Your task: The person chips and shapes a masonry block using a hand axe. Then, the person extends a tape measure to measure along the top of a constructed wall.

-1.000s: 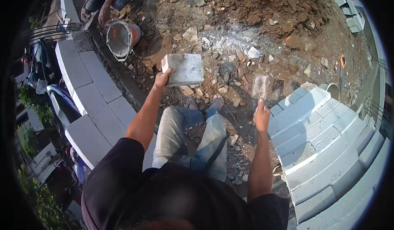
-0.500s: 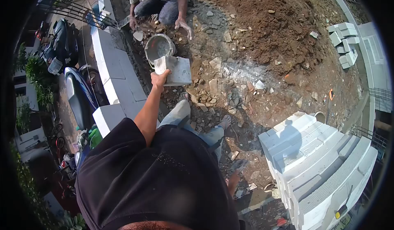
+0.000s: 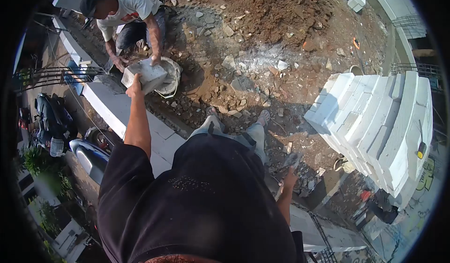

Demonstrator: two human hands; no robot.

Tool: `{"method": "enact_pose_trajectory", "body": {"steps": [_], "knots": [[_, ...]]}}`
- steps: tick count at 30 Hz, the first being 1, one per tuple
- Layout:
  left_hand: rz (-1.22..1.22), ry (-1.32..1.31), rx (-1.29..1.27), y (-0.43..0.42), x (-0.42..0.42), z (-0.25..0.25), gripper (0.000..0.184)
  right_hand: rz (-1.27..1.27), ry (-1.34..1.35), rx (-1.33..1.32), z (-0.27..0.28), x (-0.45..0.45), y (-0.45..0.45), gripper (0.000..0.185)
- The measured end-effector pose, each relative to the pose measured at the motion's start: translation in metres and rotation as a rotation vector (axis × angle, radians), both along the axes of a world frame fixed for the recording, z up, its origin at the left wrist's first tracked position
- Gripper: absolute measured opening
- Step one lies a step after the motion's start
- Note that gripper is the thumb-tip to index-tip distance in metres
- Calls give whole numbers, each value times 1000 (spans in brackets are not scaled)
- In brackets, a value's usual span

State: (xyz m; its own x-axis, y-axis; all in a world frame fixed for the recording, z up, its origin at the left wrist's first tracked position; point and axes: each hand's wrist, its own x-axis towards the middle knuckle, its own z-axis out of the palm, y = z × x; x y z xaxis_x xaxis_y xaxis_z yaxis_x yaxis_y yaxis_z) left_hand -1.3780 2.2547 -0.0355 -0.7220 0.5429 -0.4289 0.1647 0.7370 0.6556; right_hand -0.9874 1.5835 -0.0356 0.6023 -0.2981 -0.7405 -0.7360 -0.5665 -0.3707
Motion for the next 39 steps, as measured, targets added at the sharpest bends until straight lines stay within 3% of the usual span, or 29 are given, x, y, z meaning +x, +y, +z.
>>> {"method": "enact_pose_trajectory", "body": {"steps": [4, 7, 8, 10, 11, 12, 13, 14, 15, 16, 17, 18, 19, 20, 25, 28, 29, 30, 31, 32, 34, 36, 37, 39], "knots": [[-185, -654, 213, 82, -65, -22, 85, -9, -60, 118, 43, -6, 1, 50], [-61, -92, 201, 103, -24, 70, 120, -78, -139, 99, 57, -11, 0, 51], [-87, 58, 195, 130, -45, 55, 129, -112, -169, 137, 59, -13, 4, 51], [-239, 227, 284, 142, -40, 31, 128, -191, -176, 144, 48, -15, 3, 50], [-319, 274, 307, 149, -35, 4, 121, -237, -174, 149, 44, -13, 2, 49], [-511, 274, 154, 102, 9, 19, 106, -270, -188, 156, 38, -14, 1, 49], [-658, -215, 258, 80, 19, -24, 89, -277, -165, 185, 34, -15, 1, 48], [-995, -20, 233, 48, 34, -55, 75, -281, -142, 218, 30, -15, -2, 47], [-790, -299, 51, 13, 50, -113, 74, -313, -132, 256, 11, -17, -14, 46], [-964, -312, -229, -61, 91, -87, 72, -354, -103, 256, -6, -21, -23, 46], [-1147, -220, -515, -114, 124, -94, 66, -385, -96, 258, -18, -20, -30, 45], [-1403, -330, -636, -152, 129, -161, 59, -436, -56, 267, -29, -22, -38, 44], [-2026, -280, -464, -172, 158, -188, 56, -463, -29, 269, -41, -23, -49, 43], [-2510, -211, -30, -191, 184, -219, 54, -515, 25, 322, -40, -23, -57, 43], [-1896, -177, -735, -263, 278, -170, 49, -444, 284, 427, -94, -12, -148, 19], [-1745, -140, -724, -278, 347, -185, 51, -133, 314, 245, -123, 2, -204, 24], [-1751, -82, -697, -297, 379, -158, 53, -57, 303, 187, -130, 4, -220, 28], [-1831, -79, -641, -303, 404, -168, 43, -147, 294, 272, -122, 6, -234, 26], [-1730, -143, -633, -329, 428, -144, 61, -257, 288, 362, -121, 2, -246, 25], [-1780, -248, -667, -354, 452, -119, 65, -472, 352, 309, -137, 5, -255, 21], [-2438, -217, -511, -387, 497, -128, 65, -596, 205, 380, -105, 15, -268, 25], [-3119, -300, -53, -412, 544, -156, 64, -713, 181, 370, -101, 13, -269, 27], [-3158, -284, -92, -436, 566, -149, 64, -796, 86, 312, -101, 11, -267, 31], [-2552, -285, -892, -499, 601, -112, 62, -955, -34, 203, -92, 5, -261, 40]]}}
